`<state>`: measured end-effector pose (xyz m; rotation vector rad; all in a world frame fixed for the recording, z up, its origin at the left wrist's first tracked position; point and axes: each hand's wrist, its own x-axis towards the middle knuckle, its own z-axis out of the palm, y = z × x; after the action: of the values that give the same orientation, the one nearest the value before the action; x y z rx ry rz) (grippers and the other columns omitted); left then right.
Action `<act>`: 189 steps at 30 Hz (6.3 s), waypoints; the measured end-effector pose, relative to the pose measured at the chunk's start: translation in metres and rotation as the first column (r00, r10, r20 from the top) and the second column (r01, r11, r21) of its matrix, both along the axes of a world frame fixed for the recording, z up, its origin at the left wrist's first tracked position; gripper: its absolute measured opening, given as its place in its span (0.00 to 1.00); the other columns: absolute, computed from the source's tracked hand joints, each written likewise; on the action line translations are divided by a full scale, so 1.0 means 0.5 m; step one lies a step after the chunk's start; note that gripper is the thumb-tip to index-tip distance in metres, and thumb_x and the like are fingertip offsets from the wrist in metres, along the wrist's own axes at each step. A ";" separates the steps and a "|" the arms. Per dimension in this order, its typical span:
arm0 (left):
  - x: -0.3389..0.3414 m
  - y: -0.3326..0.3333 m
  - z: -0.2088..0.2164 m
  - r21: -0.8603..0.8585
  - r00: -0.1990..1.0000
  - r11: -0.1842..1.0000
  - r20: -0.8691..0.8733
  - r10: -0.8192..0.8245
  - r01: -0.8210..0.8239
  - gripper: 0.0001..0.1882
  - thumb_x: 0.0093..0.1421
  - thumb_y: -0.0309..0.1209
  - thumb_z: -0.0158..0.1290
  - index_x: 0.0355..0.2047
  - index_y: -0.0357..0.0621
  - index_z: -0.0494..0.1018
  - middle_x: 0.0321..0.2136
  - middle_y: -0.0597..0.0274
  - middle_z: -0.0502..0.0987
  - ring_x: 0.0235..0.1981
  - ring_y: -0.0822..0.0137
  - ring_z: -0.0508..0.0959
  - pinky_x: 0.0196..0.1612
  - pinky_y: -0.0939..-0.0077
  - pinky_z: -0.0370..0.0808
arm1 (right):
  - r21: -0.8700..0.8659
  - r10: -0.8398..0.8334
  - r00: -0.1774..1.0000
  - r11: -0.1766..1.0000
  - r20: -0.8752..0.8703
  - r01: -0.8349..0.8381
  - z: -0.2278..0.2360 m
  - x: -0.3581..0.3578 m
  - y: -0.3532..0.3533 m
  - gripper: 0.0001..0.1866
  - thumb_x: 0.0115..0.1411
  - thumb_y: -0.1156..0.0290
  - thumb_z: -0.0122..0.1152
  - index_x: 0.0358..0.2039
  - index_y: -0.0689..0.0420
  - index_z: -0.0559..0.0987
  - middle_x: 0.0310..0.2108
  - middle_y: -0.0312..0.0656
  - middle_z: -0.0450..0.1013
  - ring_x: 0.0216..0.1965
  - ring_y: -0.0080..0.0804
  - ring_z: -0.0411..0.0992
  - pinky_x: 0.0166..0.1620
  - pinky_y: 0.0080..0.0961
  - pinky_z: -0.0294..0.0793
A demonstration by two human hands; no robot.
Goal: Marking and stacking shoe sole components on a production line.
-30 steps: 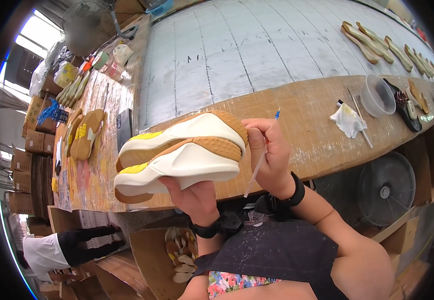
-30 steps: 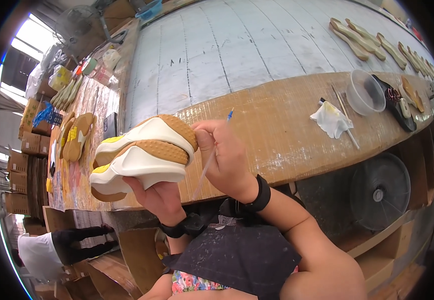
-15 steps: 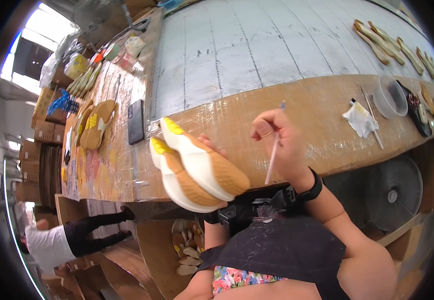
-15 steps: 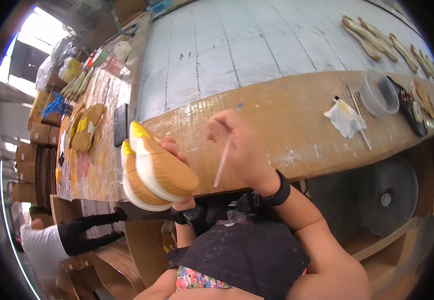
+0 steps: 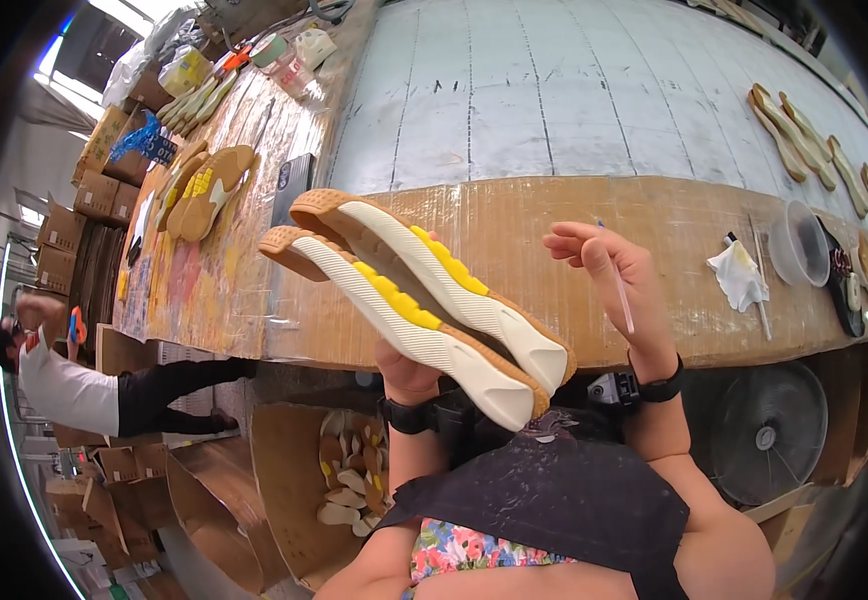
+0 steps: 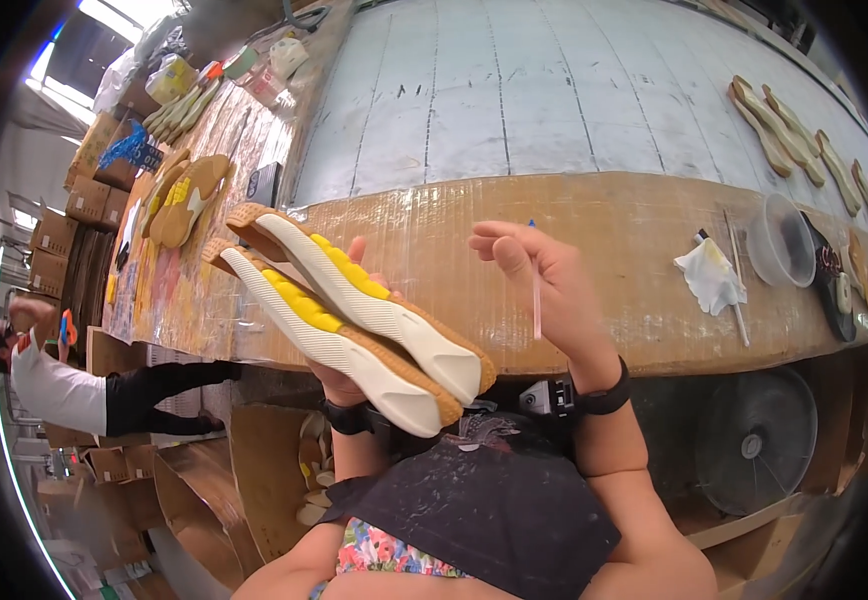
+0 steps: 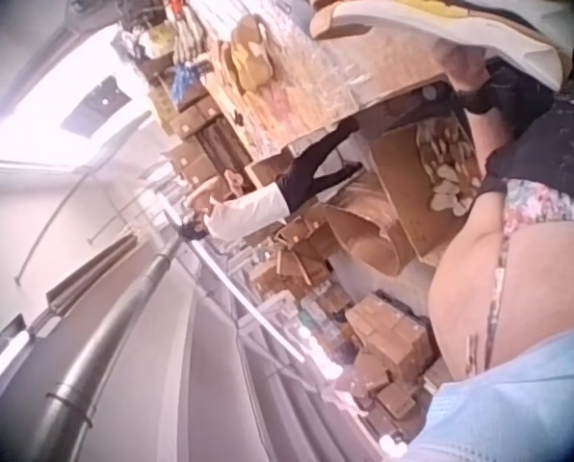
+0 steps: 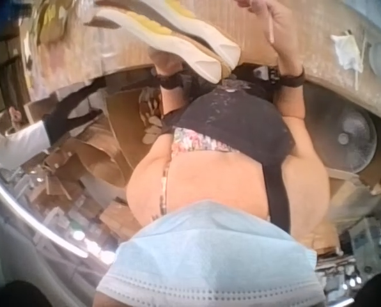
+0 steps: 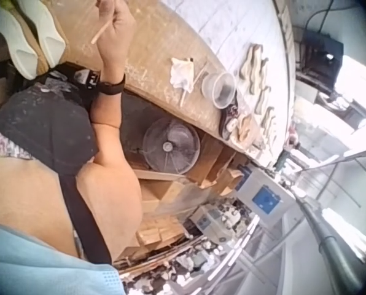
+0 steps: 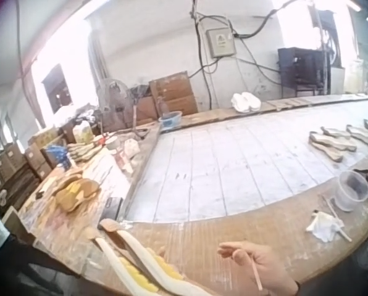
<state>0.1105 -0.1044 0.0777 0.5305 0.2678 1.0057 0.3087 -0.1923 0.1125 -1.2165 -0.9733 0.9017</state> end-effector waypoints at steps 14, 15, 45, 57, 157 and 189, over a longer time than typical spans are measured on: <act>-0.031 -0.009 0.000 0.051 0.966 0.970 -0.114 -0.231 0.238 0.28 0.42 0.21 0.56 0.47 0.39 0.64 0.40 0.58 0.73 0.41 0.62 0.74 0.45 0.70 0.71 | 0.039 0.351 0.931 0.934 0.102 -0.356 0.046 -0.091 -0.006 0.29 0.53 0.71 0.58 0.56 0.59 0.63 0.37 0.44 0.73 0.37 0.22 0.70 0.41 0.21 0.69; -0.030 -0.010 0.005 0.040 0.967 0.972 -0.121 -0.223 0.230 0.28 0.42 0.21 0.56 0.46 0.40 0.64 0.39 0.58 0.73 0.40 0.63 0.74 0.45 0.70 0.71 | 0.062 0.350 0.931 0.932 0.100 -0.357 0.042 -0.093 -0.007 0.29 0.53 0.72 0.58 0.56 0.59 0.62 0.38 0.44 0.73 0.38 0.23 0.70 0.42 0.21 0.69; -0.140 0.062 -0.115 -0.006 0.917 0.995 -0.388 0.088 -0.098 0.21 0.58 0.31 0.49 0.51 0.40 0.62 0.40 0.62 0.72 0.39 0.72 0.72 0.41 0.80 0.70 | -0.386 0.411 0.765 0.685 -0.496 -0.618 -0.046 -0.118 0.095 0.32 0.49 0.70 0.58 0.53 0.67 0.60 0.47 0.43 0.66 0.47 0.28 0.66 0.49 0.22 0.65; -0.191 0.109 -0.137 0.917 0.101 0.399 -0.398 0.912 0.013 0.03 0.44 0.22 0.56 0.23 0.41 0.76 0.20 0.60 0.75 0.23 0.61 0.75 0.27 0.75 0.71 | 0.234 0.807 0.412 0.537 -0.423 -0.811 0.203 -0.409 0.623 0.33 0.58 0.50 0.50 0.57 0.58 0.56 0.55 0.43 0.60 0.55 0.34 0.60 0.56 0.36 0.61; -0.179 0.127 -0.156 0.881 -0.100 0.469 -0.462 0.881 0.059 0.06 0.43 0.21 0.53 0.24 0.42 0.72 0.22 0.58 0.70 0.25 0.57 0.71 0.29 0.68 0.68 | -0.279 0.141 0.989 0.952 0.042 -0.123 -0.239 -0.109 0.657 0.09 0.47 0.76 0.60 0.31 0.63 0.77 0.23 0.35 0.73 0.27 0.20 0.70 0.29 0.17 0.67; -0.152 0.121 -0.160 0.890 -0.112 0.446 -0.436 0.893 0.092 0.03 0.48 0.20 0.53 0.25 0.39 0.73 0.20 0.61 0.70 0.19 0.67 0.71 0.23 0.77 0.68 | 0.025 -0.174 0.953 0.985 0.249 0.173 -0.253 0.222 0.371 0.08 0.51 0.73 0.59 0.30 0.64 0.76 0.23 0.38 0.74 0.28 0.21 0.71 0.32 0.18 0.68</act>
<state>0.0347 -0.0439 -0.0022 2.1071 1.5408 1.3255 0.4196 -0.0069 -0.0138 -1.4136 -1.0475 0.6169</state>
